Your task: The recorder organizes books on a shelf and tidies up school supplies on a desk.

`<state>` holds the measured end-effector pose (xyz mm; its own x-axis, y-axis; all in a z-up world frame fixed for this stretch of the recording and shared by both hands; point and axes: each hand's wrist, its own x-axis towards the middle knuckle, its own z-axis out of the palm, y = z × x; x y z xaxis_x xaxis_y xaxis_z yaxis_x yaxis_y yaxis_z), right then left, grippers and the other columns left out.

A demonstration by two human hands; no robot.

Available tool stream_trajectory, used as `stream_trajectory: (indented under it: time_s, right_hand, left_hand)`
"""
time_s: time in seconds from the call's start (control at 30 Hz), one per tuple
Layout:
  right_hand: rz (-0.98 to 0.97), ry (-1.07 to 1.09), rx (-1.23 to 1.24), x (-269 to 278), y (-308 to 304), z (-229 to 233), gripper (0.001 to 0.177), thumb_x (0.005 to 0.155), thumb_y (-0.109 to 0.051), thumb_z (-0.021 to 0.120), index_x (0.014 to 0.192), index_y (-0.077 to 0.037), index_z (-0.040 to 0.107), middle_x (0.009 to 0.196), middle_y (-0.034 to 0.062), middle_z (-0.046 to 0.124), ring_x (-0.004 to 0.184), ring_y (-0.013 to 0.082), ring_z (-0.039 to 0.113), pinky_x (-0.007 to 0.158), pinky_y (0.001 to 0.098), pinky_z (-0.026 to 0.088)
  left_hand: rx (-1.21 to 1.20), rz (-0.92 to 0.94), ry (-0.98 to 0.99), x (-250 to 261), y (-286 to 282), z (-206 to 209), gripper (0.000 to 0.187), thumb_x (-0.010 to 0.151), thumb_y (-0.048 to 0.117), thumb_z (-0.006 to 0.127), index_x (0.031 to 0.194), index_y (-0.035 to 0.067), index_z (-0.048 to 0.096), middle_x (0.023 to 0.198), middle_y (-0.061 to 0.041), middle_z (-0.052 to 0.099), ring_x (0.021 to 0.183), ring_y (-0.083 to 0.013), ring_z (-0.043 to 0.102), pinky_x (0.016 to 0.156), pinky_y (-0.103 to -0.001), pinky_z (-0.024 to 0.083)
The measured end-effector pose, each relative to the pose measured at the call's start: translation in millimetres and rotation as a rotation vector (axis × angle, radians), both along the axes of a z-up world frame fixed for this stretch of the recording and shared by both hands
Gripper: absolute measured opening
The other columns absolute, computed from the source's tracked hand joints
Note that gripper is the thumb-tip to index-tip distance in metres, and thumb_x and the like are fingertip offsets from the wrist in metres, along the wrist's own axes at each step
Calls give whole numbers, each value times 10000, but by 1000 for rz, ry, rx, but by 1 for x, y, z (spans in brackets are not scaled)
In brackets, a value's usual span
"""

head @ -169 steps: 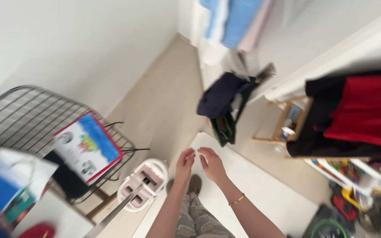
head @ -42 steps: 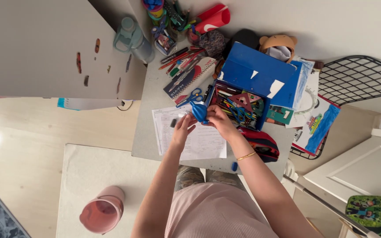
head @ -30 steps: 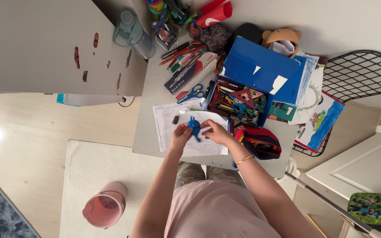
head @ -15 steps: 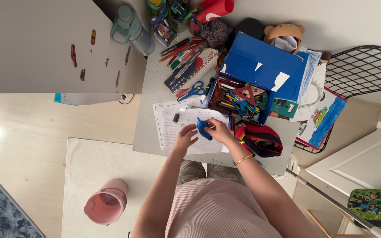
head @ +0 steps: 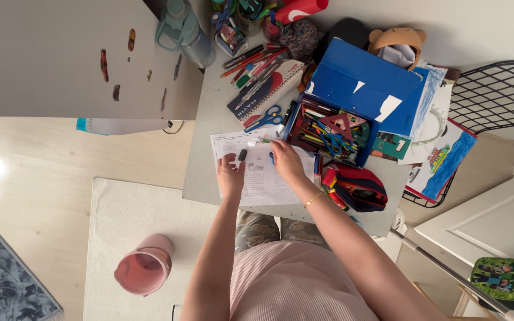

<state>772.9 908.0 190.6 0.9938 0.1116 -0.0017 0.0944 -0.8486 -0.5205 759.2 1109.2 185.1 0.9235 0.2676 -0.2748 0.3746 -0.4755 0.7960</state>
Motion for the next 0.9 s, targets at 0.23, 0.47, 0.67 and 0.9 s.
stream_trajectory:
  time_s: [0.23, 0.47, 0.67, 0.9]
  right_hand:
    - [160, -78, -206, 22, 19, -6, 391, 890, 25, 587, 1279, 13, 621, 1230, 144, 648, 1112, 283, 672, 939, 366, 571]
    - [84, 117, -223, 20, 26, -18, 193, 913, -49, 630, 1106, -63, 642, 1116, 117, 616, 1075, 298, 640, 887, 407, 545]
    - [18, 64, -41, 11, 23, 1, 261, 908, -39, 627, 1169, -39, 629, 1205, 132, 595, 1159, 318, 594, 979, 424, 507]
    - [176, -78, -648, 59, 24, 23, 296, 889, -117, 635, 1157, 3, 668, 1301, 182, 613, 1265, 335, 561, 1156, 462, 414]
  left_hand:
    - [105, -102, -42, 7, -3, -35, 358, 754, 121, 850, 1057, 65, 667, 1046, -112, 682, 833, -276, 682, 729, -404, 571]
    - [185, -183, -105, 5, 0, -52, 311, 775, 64, 793, 1054, 76, 656, 1035, -150, 658, 931, -386, 639, 813, -484, 533]
    - [235, -224, -158, 15, 10, -50, 304, 780, 48, 783, 1054, 88, 658, 1061, -161, 647, 943, -409, 609, 838, -504, 504]
    - [231, -247, -155, 18, 25, -57, 293, 793, 53, 773, 1053, 100, 647, 1031, -124, 661, 962, -375, 616, 857, -485, 494]
